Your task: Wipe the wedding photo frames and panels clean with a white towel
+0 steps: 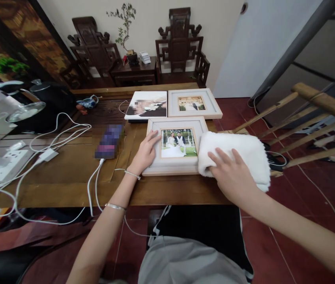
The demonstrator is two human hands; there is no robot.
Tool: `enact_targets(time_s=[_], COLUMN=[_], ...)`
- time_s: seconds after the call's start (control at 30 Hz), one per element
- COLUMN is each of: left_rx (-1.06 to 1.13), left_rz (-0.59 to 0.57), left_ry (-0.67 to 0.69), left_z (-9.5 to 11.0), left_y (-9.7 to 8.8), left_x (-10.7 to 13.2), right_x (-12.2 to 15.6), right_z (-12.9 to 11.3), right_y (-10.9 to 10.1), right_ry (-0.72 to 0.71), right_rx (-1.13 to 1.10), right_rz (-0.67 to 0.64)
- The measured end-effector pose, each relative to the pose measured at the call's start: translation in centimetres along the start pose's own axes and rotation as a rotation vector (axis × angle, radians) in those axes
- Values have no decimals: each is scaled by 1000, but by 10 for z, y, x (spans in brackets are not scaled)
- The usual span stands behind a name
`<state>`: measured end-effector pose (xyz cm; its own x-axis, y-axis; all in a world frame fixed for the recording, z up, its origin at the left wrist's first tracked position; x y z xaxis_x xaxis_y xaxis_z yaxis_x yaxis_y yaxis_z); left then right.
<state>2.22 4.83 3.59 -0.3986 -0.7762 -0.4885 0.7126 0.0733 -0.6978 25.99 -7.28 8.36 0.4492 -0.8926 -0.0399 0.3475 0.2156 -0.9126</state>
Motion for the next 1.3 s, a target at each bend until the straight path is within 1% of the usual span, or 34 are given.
enact_targets(time_s=[0.07,0.13,0.2,0.27,0.3,0.37,0.4,0.47,0.53,0.57,0.63,0.7,0.73,0.8,0.87,0.93,1.03,1.1,1.2,1.3], left_rx=[10,13,11,15,18,18,14,-3,-19,-26,-43,-59,-61,-52,-35,-18,10,29,53,58], left_rz=[-21,-39,-49,-52,-53,-60,-65,-73,-75,-74,-65,-58,-56,-52,-38,-24,-12,-2,3,-9], left_ry=[4,-6,-20,-31,-39,-67,-84,-106,-100,-91,-79,-78,-78,-72,-65,-62,-51,-43,-36,-38], left_z=[2,2,1,-1,-2,-4,-4,-4,-1,1,4,6,6,7,7,7,6,4,0,-4], left_y=[-1,-1,-1,0,1,3,4,5,5,5,3,3,2,3,2,2,2,2,2,4], left_x=[-1,-2,-2,-1,-1,-1,-1,-1,-2,-3,-3,-4,-4,-4,-4,-4,-3,-3,-1,0], right_x=[0,-10,-27,-50,-63,-88,-100,-126,-151,-163,-184,-199,-205,-212,-215,-214,-210,-205,-195,-184], right_z=[7,14,25,38,43,47,45,29,4,-9,-32,-46,-50,-53,-54,-54,-48,-39,-15,15], right_y=[7,13,17,17,15,6,0,-10,-16,-17,-16,-12,-11,-9,-9,-10,-9,-7,-1,8], right_ry=[-3,-8,10,53,75,91,76,-9,-145,-221,-358,-422,-422,-377,-335,-333,-368,-372,-327,-261], right_rx=[5,-8,-50,-121,-157,-207,-216,-207,-175,-158,-121,-99,-97,-112,-129,-133,-112,-91,-52,-1], right_rz=[26,56,76,122,168,303,382,512,578,580,536,465,432,384,339,293,254,241,206,137])
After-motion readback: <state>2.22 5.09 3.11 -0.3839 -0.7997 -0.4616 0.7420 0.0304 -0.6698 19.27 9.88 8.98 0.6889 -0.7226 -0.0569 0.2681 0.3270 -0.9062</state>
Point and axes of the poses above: each hand's wrist, its own x-axis away from the middle knuckle, its own y-axis out of the palm, z = x × y, the point moved 6 cm from there along -x, towards the middle knuckle, and after that the axes turned 6 degrees about x, right-handed, at the moved point
